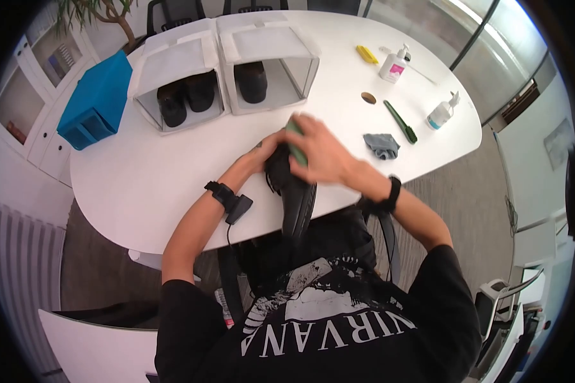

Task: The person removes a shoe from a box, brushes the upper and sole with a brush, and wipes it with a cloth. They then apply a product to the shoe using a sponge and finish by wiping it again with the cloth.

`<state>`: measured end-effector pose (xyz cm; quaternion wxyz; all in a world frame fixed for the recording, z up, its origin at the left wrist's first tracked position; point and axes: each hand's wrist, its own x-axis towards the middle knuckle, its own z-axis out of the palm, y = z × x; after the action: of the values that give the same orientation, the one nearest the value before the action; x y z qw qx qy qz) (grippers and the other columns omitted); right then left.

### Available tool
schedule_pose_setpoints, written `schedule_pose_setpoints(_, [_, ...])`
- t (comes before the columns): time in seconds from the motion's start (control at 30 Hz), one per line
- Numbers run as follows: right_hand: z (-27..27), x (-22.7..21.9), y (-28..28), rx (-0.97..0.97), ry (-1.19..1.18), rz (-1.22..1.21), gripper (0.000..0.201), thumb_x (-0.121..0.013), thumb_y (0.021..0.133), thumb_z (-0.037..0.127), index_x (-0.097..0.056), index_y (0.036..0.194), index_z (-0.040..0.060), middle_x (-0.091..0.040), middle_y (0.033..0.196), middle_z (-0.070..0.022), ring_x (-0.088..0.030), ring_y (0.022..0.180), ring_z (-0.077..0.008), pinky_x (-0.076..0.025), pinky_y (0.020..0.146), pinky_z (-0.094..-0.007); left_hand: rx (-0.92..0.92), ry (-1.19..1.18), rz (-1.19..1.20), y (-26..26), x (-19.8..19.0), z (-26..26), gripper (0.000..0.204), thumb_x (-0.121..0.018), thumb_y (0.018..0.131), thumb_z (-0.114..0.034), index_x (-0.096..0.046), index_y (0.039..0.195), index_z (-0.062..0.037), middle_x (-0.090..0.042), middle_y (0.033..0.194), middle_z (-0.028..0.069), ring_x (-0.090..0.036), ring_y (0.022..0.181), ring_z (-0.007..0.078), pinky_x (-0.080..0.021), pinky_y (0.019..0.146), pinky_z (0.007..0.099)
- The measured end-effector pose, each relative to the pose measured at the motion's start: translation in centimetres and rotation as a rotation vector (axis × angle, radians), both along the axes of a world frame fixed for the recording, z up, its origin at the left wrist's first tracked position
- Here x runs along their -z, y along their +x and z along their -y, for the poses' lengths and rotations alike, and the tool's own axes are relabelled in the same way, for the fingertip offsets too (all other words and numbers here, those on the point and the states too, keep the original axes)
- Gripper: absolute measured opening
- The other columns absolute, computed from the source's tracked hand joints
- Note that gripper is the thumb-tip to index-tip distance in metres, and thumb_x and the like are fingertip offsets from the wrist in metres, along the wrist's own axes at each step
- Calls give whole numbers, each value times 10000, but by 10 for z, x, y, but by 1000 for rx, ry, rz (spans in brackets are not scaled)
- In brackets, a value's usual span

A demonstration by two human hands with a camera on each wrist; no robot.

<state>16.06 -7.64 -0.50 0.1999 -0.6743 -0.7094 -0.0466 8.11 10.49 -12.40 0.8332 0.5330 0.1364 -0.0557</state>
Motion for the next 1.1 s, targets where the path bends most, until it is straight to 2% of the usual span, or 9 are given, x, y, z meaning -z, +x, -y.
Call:
schedule_pose_setpoints(0.17, [21,-3,-15,-95,-2,-115,461,-703,825,205,-654,1260,60,-519,1414,-321,-523,1339,-510,-437,1175,-531,-102,125,102,4,1,3,507,-488,1106,-502,-653,1318,-71,-695,1206,74,-703,1072,159,-628,860,333])
schedule_pose_setpoints(0.27, [11,-8,-8,128,-109,-147,454,-701,821,201,-659,1251,60,-520,1417,-312,-528,1332,-509,-436,1180,-523,-16,104,36,6,-2,-1,501,-485,1111,-504,-662,1264,-62,-706,1125,62,-709,1002,158,-620,825,337])
schedule_pose_setpoints(0.33, [21,1,-26,-87,59,-83,459,-719,813,215,-657,1231,33,-533,1361,-314,-550,1260,-508,-455,1112,-564,-144,195,103,7,0,6,484,-488,1102,-482,-689,1190,-51,-711,1052,62,-714,884,166,-621,759,335])
schedule_pose_setpoints(0.4, [34,-6,-53,-131,110,-14,466,-726,819,218,-649,1233,19,-530,1353,-333,-552,1244,-513,-457,1093,-566,-137,423,-173,-3,-38,11,495,-514,1084,-496,-702,1190,-49,-711,1059,64,-700,883,156,-604,754,323])
schedule_pose_setpoints(0.53, [11,-4,-23,236,-31,-4,485,-731,831,231,-636,1257,19,-517,1383,-363,-514,1316,-528,-438,1140,-547,-155,275,111,-2,-6,18,488,-559,1063,-500,-714,1129,-43,-707,991,63,-683,860,151,-578,734,317])
schedule_pose_setpoints(0.6, [16,3,-24,232,39,-4,472,-736,825,220,-641,1243,24,-513,1377,-355,-500,1333,-530,-438,1142,-554,-178,190,94,7,3,12,475,-572,1057,-491,-716,1088,-40,-711,965,65,-678,855,148,-569,724,308])
schedule_pose_setpoints(0.77, [39,-5,-48,53,94,-68,452,-737,830,203,-651,1244,45,-470,1455,-359,-479,1373,-548,-418,1175,-576,-232,403,41,13,-10,8,532,-553,1063,-482,-714,939,9,-657,808,33,-639,756,163,-513,659,351])
schedule_pose_setpoints(0.93, [15,9,0,220,206,-233,470,-719,881,207,-614,1310,47,-448,1466,-397,-458,1363,-566,-393,1178,-573,-308,388,73,10,-27,7,548,-562,1065,-498,-721,1101,25,-709,935,59,-686,830,159,-559,730,296])
schedule_pose_setpoints(1.1, [41,5,-22,57,148,-241,459,-710,890,197,-585,1311,63,-426,1466,-404,-435,1388,-582,-386,1198,-576,-310,372,3,9,-29,2,571,-587,1053,-520,-721,1107,33,-721,955,77,-702,820,173,-582,718,322])
